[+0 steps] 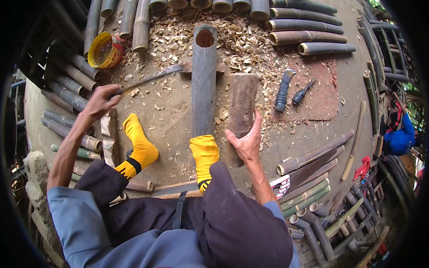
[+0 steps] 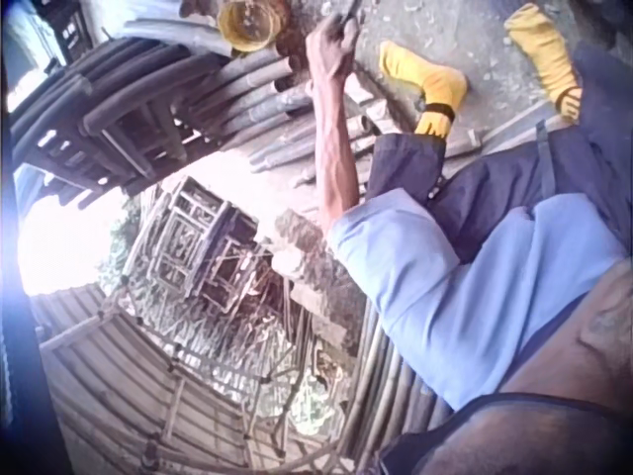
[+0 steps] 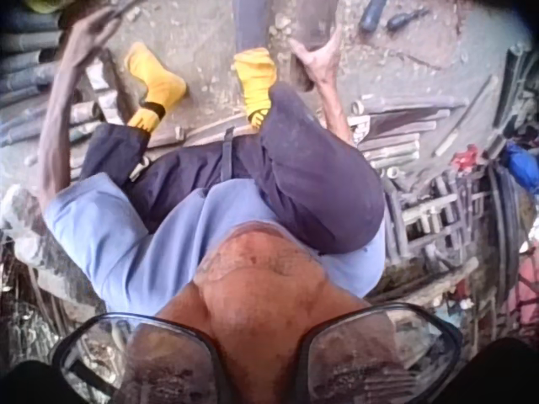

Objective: The person carves and shapes bamboo sections on the ground using a large knife and a wooden mallet to strike the blade, creating rectangular openings in the bamboo.

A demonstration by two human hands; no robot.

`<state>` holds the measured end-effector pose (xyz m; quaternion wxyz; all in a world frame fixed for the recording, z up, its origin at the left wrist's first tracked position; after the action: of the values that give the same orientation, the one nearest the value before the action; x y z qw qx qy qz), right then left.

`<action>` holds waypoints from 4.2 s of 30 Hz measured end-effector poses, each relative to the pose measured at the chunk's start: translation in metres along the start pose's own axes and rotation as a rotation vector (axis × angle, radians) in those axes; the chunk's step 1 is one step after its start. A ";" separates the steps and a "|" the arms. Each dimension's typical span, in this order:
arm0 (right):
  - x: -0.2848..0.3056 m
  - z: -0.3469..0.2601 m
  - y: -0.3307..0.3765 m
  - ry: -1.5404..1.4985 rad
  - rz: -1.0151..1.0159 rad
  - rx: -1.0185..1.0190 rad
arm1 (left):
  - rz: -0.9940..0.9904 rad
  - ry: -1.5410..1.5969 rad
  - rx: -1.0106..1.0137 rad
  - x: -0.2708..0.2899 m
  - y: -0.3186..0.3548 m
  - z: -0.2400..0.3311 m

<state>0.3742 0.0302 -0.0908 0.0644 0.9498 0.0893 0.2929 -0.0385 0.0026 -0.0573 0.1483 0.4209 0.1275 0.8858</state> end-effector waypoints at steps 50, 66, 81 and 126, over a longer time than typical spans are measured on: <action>0.034 -0.154 -0.082 -0.647 -0.084 0.358 | -0.270 -0.111 -0.180 -0.087 -0.087 -0.004; -0.046 -0.036 -0.051 -0.392 -0.655 -0.133 | -0.341 -0.048 -0.070 -0.095 -0.076 -0.021; 0.022 -0.002 -0.018 -0.331 -0.292 -0.174 | -0.381 0.152 0.315 -0.122 -0.040 -0.059; 0.014 -0.005 0.047 0.451 -0.485 0.666 | 0.017 -0.431 -0.073 -0.135 0.007 -0.017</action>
<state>0.3888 -0.0129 -0.0709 -0.1984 0.7830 0.4096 0.4240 0.0283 -0.0553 -0.1603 0.1797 0.5961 0.0572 0.7805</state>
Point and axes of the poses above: each hand's wrist, its own y-axis away from the middle knuckle, its own x-axis out of the back of the hand, z = x × y, the point moved 6 cm from there along -y, towards the middle knuckle, and after that the axes turned 5 degrees about y, right-handed, at the moved point
